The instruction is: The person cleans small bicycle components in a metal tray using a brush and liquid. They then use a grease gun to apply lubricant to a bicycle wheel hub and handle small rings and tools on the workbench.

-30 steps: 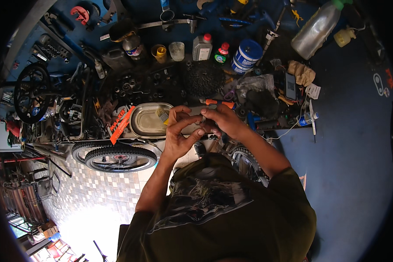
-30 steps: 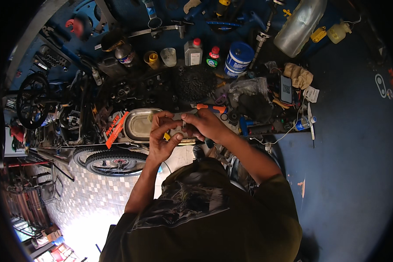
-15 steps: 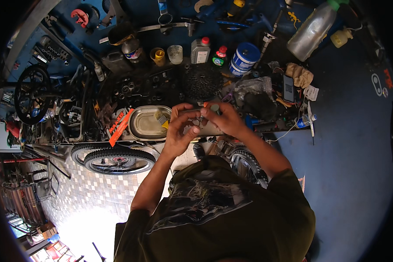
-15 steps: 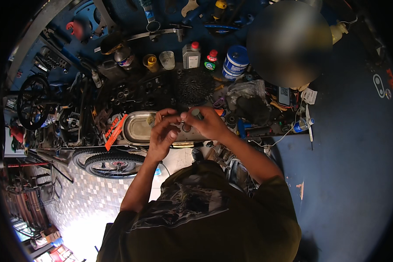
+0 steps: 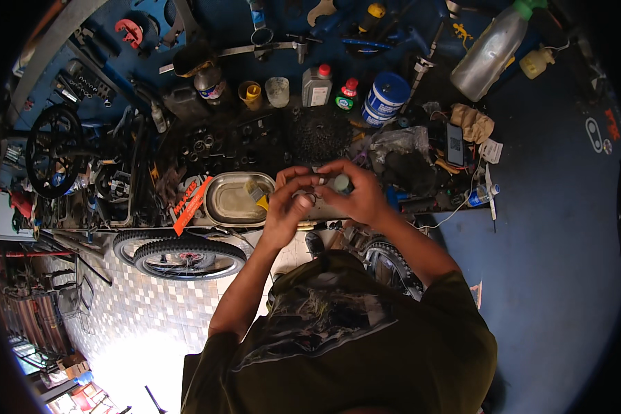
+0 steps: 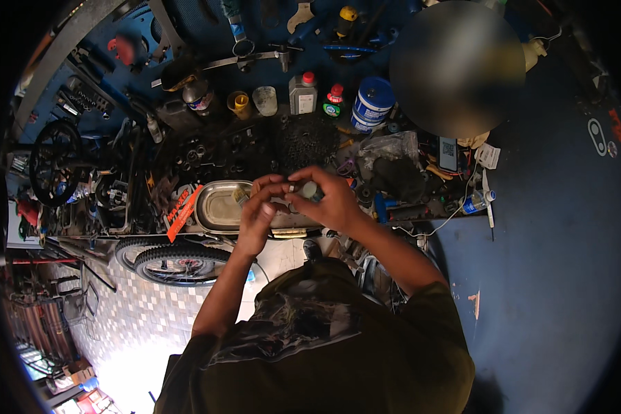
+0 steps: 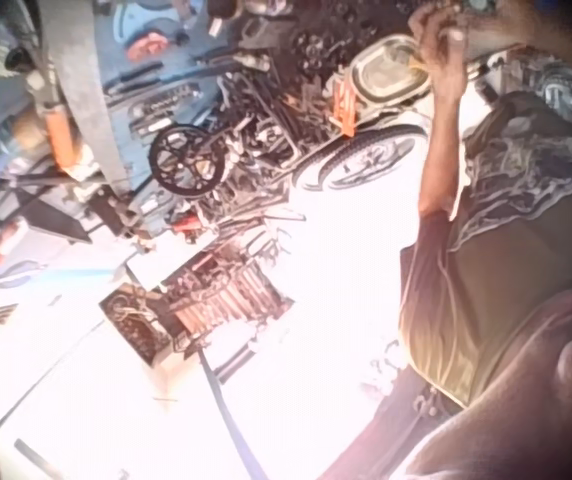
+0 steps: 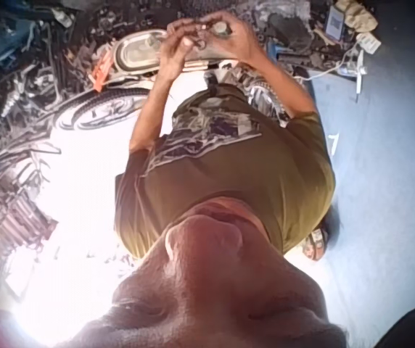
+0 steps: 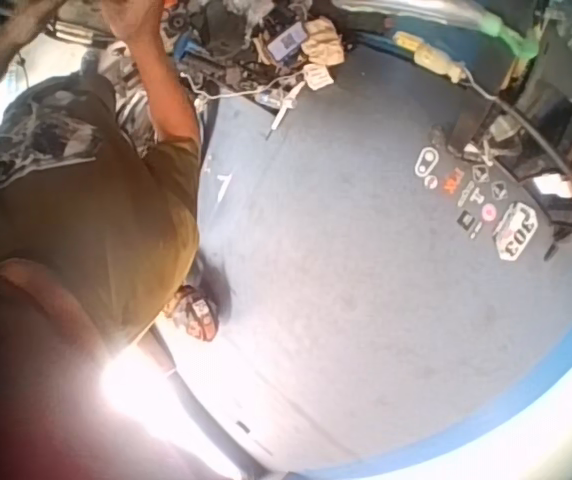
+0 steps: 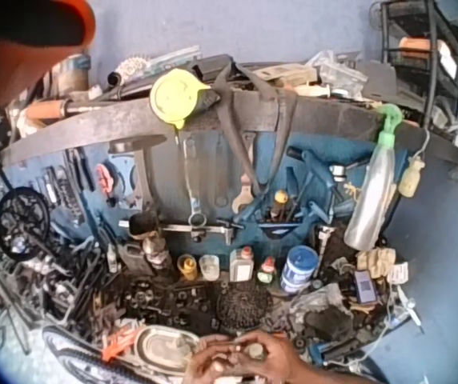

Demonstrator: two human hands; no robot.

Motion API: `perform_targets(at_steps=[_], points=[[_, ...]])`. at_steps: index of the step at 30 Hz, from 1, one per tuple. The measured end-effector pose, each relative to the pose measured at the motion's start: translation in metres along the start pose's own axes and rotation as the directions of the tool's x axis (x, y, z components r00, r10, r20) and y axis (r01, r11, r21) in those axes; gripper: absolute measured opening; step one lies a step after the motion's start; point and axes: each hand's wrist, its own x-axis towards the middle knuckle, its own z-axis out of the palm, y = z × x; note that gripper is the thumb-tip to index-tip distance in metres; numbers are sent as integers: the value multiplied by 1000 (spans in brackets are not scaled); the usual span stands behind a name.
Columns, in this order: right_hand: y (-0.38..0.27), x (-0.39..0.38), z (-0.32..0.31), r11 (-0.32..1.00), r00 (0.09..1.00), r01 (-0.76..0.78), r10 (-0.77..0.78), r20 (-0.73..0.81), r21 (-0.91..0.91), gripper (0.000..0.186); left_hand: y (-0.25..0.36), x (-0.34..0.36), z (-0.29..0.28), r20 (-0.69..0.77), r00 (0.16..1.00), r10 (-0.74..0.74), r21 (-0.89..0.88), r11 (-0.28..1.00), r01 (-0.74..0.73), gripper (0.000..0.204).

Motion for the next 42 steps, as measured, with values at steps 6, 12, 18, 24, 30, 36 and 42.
perform_targets(at_steps=[6, 12, 18, 24, 30, 36, 42], points=[[1, 9, -20, 696, 820, -561, 540, 189, 448, 22, 0, 7, 16, 39, 999, 8, 63, 998, -10, 50], [13, 57, -74, 963, 963, -267, 268, 26, -35, 24, 14, 14, 23, 77, 993, -84, -218, 971, 99, 47], [93, 112, -174, 554, 900, -434, 228, -372, -710, 39, 2, 2, 12, 15, 989, -146, -287, 947, 144, 46], [109, 125, -184, 450, 882, -467, 299, -364, -761, 34, -6, -12, -2, -76, 978, -195, -293, 942, 165, 39], [112, 136, -168, 283, 935, -315, 256, -246, -906, 25, -4, -11, -3, -93, 979, -182, -280, 948, 149, 36], [97, 147, -159, 268, 934, -301, 275, -227, -915, 33, -7, -12, -6, -111, 979, -169, -275, 952, 133, 31], [20, 96, -72, 942, 905, -303, 332, 266, -146, 24, -3, -3, 1, -253, 954, -163, -151, 980, 127, 31]])
